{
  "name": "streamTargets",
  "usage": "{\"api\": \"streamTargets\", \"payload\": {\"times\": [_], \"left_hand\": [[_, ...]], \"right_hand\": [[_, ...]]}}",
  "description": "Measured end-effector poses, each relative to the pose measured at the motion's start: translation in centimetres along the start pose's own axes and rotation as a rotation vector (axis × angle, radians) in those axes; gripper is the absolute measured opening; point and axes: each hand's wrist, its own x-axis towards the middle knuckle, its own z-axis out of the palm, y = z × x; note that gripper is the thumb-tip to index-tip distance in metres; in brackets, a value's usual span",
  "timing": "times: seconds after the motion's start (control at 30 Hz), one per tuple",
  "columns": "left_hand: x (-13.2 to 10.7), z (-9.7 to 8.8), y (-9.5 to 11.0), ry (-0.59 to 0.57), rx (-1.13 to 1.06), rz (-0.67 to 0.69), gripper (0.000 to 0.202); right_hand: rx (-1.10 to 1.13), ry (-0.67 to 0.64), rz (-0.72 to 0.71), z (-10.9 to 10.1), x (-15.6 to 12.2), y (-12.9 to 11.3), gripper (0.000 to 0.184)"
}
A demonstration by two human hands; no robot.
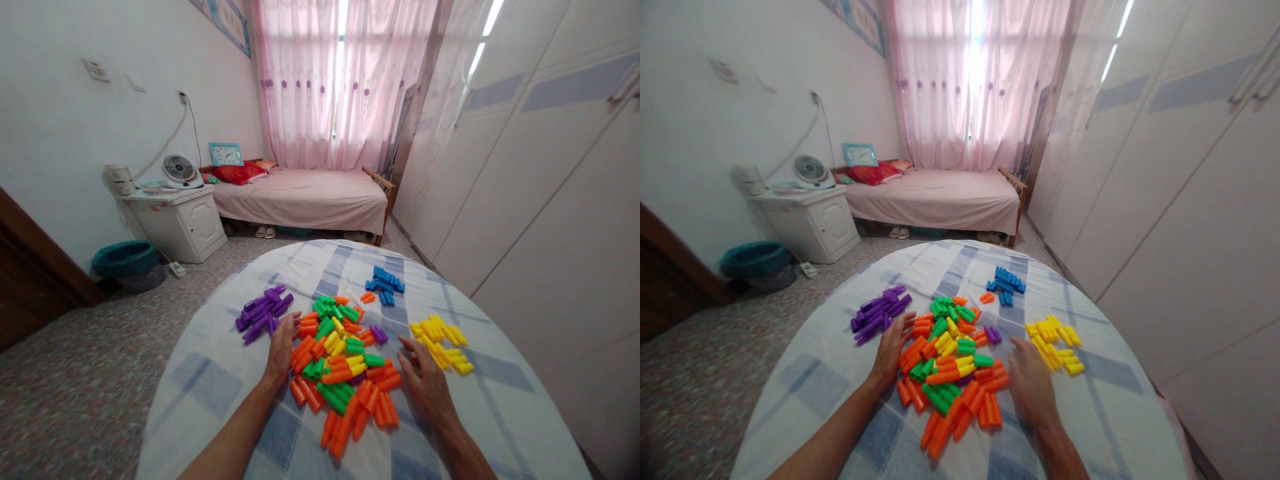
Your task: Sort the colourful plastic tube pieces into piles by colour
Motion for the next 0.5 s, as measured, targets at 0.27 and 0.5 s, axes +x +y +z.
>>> {"api": "streamTargets", "payload": {"times": [0.27,0.5], "left_hand": [[0.5,0.3,0.0,-0.037,0.189,0.118,0.046],[0.5,0.4,0.7,-0.006,0.261,0.193,0.042]], "right_hand": [[0.089,-0.076,0.117,0.7,1.7,-0.9,0.045],[-0.058,-0.175,0.019,2.0,4.2,-1.1,0.048]]}}
